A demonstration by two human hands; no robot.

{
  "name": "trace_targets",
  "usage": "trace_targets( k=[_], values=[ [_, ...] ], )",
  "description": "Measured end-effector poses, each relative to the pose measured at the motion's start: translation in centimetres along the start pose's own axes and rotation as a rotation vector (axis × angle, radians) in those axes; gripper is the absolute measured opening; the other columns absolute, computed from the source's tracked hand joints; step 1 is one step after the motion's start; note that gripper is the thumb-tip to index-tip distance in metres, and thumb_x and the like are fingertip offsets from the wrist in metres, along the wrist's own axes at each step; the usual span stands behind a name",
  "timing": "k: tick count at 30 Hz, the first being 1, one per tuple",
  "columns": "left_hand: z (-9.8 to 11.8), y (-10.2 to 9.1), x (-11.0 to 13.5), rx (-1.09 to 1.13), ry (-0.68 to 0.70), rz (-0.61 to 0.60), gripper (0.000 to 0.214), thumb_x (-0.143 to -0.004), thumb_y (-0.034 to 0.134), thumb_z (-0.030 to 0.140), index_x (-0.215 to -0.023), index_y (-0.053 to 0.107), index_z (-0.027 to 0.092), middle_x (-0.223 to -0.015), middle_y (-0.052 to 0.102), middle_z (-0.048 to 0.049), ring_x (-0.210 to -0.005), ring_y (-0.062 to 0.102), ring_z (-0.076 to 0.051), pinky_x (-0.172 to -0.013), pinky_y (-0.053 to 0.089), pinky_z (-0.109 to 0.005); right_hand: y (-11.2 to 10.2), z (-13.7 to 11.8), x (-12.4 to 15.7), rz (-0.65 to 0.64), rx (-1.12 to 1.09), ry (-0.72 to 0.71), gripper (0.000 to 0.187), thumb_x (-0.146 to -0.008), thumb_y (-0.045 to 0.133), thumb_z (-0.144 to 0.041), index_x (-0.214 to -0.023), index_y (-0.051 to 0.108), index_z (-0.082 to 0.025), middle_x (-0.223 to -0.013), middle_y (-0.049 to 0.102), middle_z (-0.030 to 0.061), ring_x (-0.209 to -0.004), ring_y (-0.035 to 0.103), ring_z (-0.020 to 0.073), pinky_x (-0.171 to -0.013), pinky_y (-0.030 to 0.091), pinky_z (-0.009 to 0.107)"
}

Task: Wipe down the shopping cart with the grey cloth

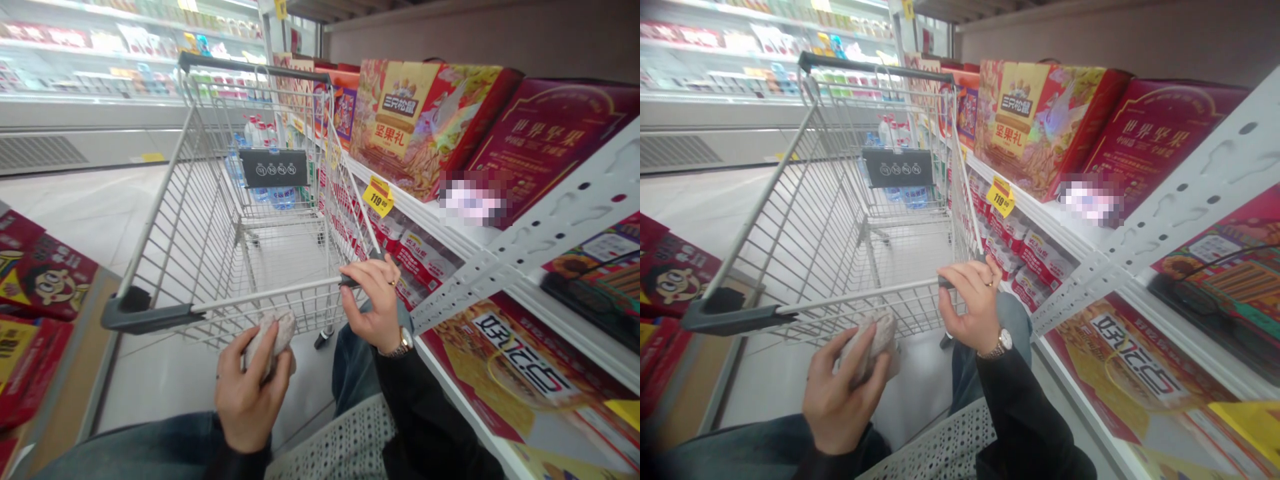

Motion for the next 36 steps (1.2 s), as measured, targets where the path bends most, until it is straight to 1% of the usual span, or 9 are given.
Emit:
trace_targets(
  k=[4,10,16,19,23,25,29,33,36],
  values=[
    [0.9,0.2,-0.7,0.010,0.031,-0.006,0.058,-0.076,0.078,0.014,-0.131,0.063,0.028,-0.126,0.061,-0.0108,-0.110,0.062,-0.024,-0.097,0.052,-0.039,0.0,-0.1,0.0,-0.007,0.002,-0.001,0.027,-0.090,0.061,-0.023,-0.115,0.066,-0.030,-0.109,0.073,-0.0012,-0.108,0.064,0.0205,-0.120,0.021,0.052],
    [0.7,1.8,0.3,-0.037,0.095,-0.025,0.051,-0.077,0.077,0.014,-0.125,0.066,0.025,-0.120,0.062,-0.0111,-0.105,0.064,-0.023,-0.094,0.054,-0.037,0.1,0.1,0.1,-0.032,0.005,0.016,0.028,-0.090,0.060,-0.023,-0.116,0.065,-0.031,-0.111,0.073,-0.0010,-0.111,0.063,0.0207,-0.122,0.020,0.052],
    [1.9,1.2,-1.1,-0.026,0.102,0.008,0.054,-0.075,0.078,0.013,-0.127,0.065,0.026,-0.123,0.061,-0.0109,-0.108,0.063,-0.023,-0.097,0.052,-0.038,-0.1,0.2,0.1,-0.056,0.014,0.019,0.030,-0.090,0.062,-0.022,-0.118,0.065,-0.031,-0.114,0.073,-0.0009,-0.113,0.063,0.0207,-0.122,0.020,0.051],
    [2.1,1.7,-1.2,-0.013,0.105,0.015,0.051,-0.075,0.078,0.014,-0.124,0.066,0.026,-0.122,0.061,-0.0112,-0.107,0.063,-0.023,-0.096,0.052,-0.039,-0.3,0.2,0.0,-0.072,0.020,0.008,0.031,-0.090,0.063,-0.022,-0.120,0.065,-0.031,-0.114,0.073,-0.0011,-0.114,0.063,0.0205,-0.121,0.022,0.050],
    [1.9,2.5,-0.5,0.005,0.112,-0.034,0.048,-0.077,0.076,0.013,-0.123,0.067,0.024,-0.119,0.061,-0.0115,-0.105,0.062,-0.023,-0.095,0.053,-0.039,-0.7,0.1,-0.3,-0.078,0.016,-0.005,0.032,-0.092,0.062,-0.022,-0.123,0.065,-0.031,-0.115,0.072,0.0001,-0.112,0.063,0.0202,-0.120,0.025,0.051],
    [2.1,2.5,-0.4,0.002,0.115,-0.044,0.050,-0.077,0.076,0.013,-0.125,0.066,0.024,-0.120,0.060,-0.0116,-0.106,0.062,-0.023,-0.096,0.053,-0.039,-0.9,0.3,-0.3,-0.067,0.010,-0.017,0.031,-0.092,0.063,-0.022,-0.122,0.066,-0.031,-0.117,0.069,0.0019,-0.112,0.062,0.0206,-0.117,0.030,0.051],
    [3.1,2.1,-1.0,0.007,0.134,-0.022,0.054,-0.076,0.078,0.012,-0.127,0.064,0.025,-0.123,0.060,-0.0120,-0.109,0.062,-0.024,-0.097,0.052,-0.039,-1.2,0.8,-0.2,-0.051,0.017,-0.024,0.029,-0.092,0.066,-0.025,-0.120,0.071,-0.033,-0.124,0.061,0.0052,-0.116,0.056,0.0236,-0.105,0.041,0.048],
    [3.1,3.0,-0.5,0.011,0.170,-0.031,0.054,-0.076,0.077,0.012,-0.127,0.065,0.024,-0.122,0.061,-0.0125,-0.110,0.061,-0.024,-0.099,0.052,-0.039,-1.0,1.1,-0.1,-0.083,-0.006,-0.025,0.032,-0.093,0.063,-0.024,-0.123,0.069,-0.035,-0.113,0.063,0.0042,-0.109,0.058,0.0221,-0.101,0.043,0.048],
    [2.6,3.7,0.2,0.009,0.191,-0.071,0.053,-0.076,0.076,0.011,-0.127,0.065,0.023,-0.120,0.061,-0.0129,-0.109,0.061,-0.025,-0.099,0.052,-0.040,-1.0,1.1,-0.2,-0.064,-0.033,-0.013,0.031,-0.092,0.065,-0.024,-0.121,0.071,-0.034,-0.109,0.065,0.0032,-0.104,0.059,0.0209,-0.101,0.042,0.048]
  ],
)
Point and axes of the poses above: each hand's wrist, its own x-axis away from the middle knuckle, its own y-axis out of the palm, z = x × y, the point moved 3 cm from there along -x, towards the middle knuckle
